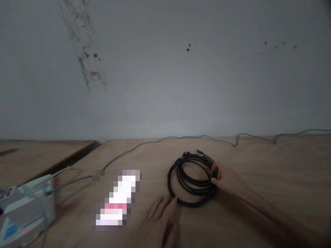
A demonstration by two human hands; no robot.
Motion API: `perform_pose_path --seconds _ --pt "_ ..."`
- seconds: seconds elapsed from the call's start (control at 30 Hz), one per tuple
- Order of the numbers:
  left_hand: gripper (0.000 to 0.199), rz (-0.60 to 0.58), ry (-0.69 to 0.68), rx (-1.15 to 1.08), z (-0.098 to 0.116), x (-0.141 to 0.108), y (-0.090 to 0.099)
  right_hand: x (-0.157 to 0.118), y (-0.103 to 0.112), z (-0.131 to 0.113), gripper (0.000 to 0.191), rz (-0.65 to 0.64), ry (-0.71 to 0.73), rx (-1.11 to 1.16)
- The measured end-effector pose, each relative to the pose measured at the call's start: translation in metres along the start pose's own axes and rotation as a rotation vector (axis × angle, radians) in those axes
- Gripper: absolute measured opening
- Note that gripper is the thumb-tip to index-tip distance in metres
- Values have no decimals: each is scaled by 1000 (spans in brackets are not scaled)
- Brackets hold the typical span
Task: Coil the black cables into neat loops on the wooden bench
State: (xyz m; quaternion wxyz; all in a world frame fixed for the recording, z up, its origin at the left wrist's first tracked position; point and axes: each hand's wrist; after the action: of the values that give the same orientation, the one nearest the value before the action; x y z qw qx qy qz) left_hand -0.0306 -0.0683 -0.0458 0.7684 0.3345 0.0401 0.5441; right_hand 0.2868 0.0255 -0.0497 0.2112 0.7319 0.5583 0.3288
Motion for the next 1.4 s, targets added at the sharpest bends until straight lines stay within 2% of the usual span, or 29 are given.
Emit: perform_pose_path --seconds 0.13,0.2,0.27,0.33,0.4,0.5,0.6,0.7,0.77,0.8,0.87,0.9,1.0,1.03,1.1,1.17,1.23,1.4 --pt "53 -26 -32 -43 -10 1 -4 6 0 1 31 -162 -196 382" --pt "53 10 -61 -80 -10 0 -7 7 3 -4 41 -227 -262 494" --pt "50 104 -55 -46 -5 -1 -8 6 5 -8 49 -247 -302 556" --pt "50 93 -31 20 2 -1 -8 5 5 -10 52 -203 -329 636" --pt "50 -11 -19 74 6 -1 -5 2 1 -11 55 -122 -336 745" --pt "51 -12 -20 122 3 -1 -1 -3 -8 -9 52 13 -302 856" --pt "52 -28 -25 106 -7 -1 0 -10 -14 -10 47 115 -253 861" --pt "53 -21 -38 74 -9 -1 -3 -17 -15 -15 45 142 -203 870" --pt "50 84 -33 72 -6 -2 -5 -21 -15 -18 45 124 -170 852" --pt "48 93 -34 65 -4 -2 -6 -22 -15 -20 44 113 -150 829" --pt "50 22 -22 41 1 -2 -6 -23 -16 -21 39 80 -111 760" --pt "52 23 -19 51 3 -3 -6 -23 -16 -20 35 55 -92 718" --pt "56 153 -34 138 7 -3 -6 -21 -20 -15 25 -27 -47 579" --pt "59 97 -17 186 10 -3 -5 -21 -21 -13 22 -44 -33 538" --pt "58 106 53 353 16 -3 -2 -20 -22 -11 18 -55 2 490" --pt "58 46 102 507 24 -2 3 -19 -22 -10 15 -50 35 478" --pt "57 54 136 613 31 -1 6 -19 -21 -10 13 -31 53 469" --pt "56 -6 135 644 34 1 4 -20 -20 -13 14 -24 32 433"
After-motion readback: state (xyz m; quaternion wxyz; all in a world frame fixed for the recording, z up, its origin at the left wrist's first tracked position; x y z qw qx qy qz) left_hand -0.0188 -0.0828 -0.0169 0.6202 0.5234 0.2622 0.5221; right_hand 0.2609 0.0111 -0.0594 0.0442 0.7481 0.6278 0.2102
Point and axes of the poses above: each hand's wrist, its own x-axis towards the middle knuckle, its own y-axis out of the back of the hand, z = x × y, and after that the axes turned 8 degrees about -y, right-handed
